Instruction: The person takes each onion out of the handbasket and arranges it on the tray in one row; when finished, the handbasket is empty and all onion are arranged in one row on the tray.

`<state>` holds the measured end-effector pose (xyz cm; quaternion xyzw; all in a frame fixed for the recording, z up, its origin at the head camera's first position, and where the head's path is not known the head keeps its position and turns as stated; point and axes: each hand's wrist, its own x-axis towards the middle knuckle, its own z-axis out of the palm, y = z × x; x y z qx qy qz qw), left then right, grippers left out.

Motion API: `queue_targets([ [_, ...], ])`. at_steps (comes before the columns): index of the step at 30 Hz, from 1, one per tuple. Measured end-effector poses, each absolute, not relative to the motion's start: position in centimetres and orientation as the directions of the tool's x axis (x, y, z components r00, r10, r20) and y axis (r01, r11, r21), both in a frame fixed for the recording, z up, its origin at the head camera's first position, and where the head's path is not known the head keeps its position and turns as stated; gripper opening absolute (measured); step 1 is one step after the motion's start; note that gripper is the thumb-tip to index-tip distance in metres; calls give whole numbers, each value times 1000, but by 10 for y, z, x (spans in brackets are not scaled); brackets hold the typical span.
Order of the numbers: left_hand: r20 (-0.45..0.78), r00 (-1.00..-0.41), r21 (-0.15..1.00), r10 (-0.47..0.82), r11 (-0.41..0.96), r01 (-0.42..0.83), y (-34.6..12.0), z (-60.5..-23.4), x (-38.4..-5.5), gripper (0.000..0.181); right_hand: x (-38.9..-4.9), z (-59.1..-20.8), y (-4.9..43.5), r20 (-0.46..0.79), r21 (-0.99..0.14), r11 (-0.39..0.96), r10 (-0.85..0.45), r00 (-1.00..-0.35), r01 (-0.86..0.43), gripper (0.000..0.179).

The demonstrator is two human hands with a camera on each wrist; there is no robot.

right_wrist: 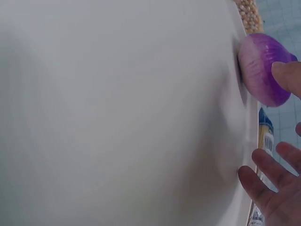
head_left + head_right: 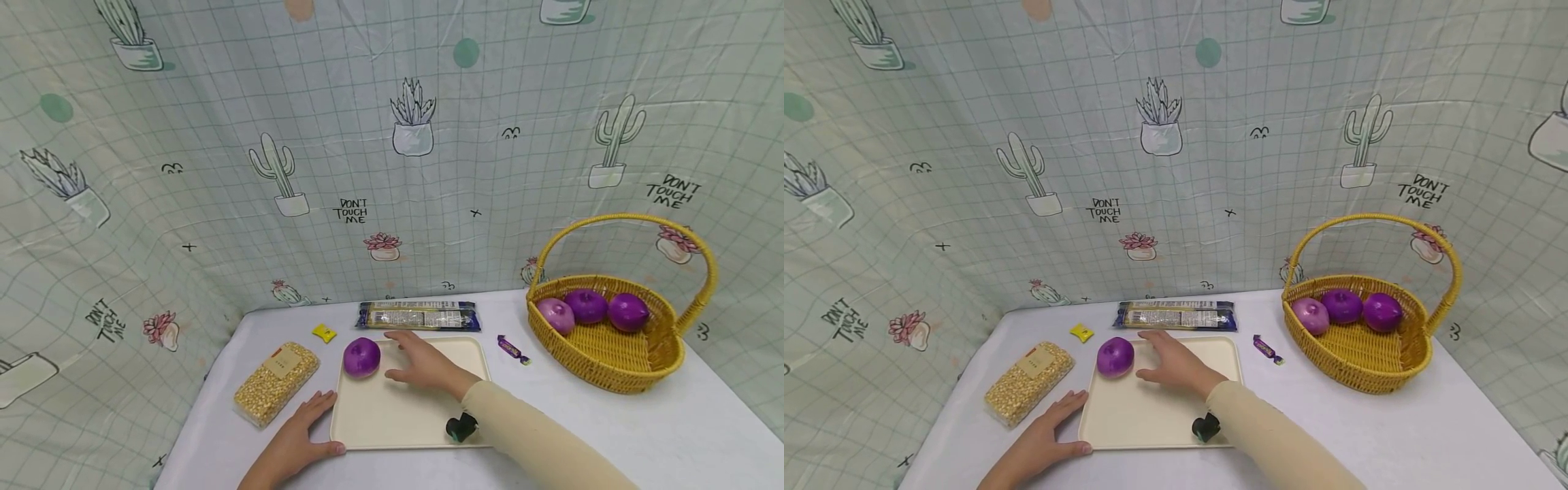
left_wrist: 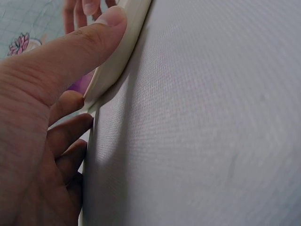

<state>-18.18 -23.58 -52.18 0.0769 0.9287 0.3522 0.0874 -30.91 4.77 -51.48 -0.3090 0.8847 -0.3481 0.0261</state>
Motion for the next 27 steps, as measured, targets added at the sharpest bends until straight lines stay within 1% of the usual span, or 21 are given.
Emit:
queue_targets([
  [7, -114, -972, 669, 203, 739, 76, -236, -523, -181, 97, -306, -515, 60, 152, -664, 553, -560, -815, -504, 77],
  [17, -108, -973, 677, 204, 732, 78, -236, -523, -180, 98, -297, -511, 76, 127, -679, 551, -563, -817, -485, 74],
  [27, -104, -972, 677, 209, 731, 85, -236, -523, -181, 98, -289, -512, 92, 150, -675, 535, -575, -804, -508, 70],
])
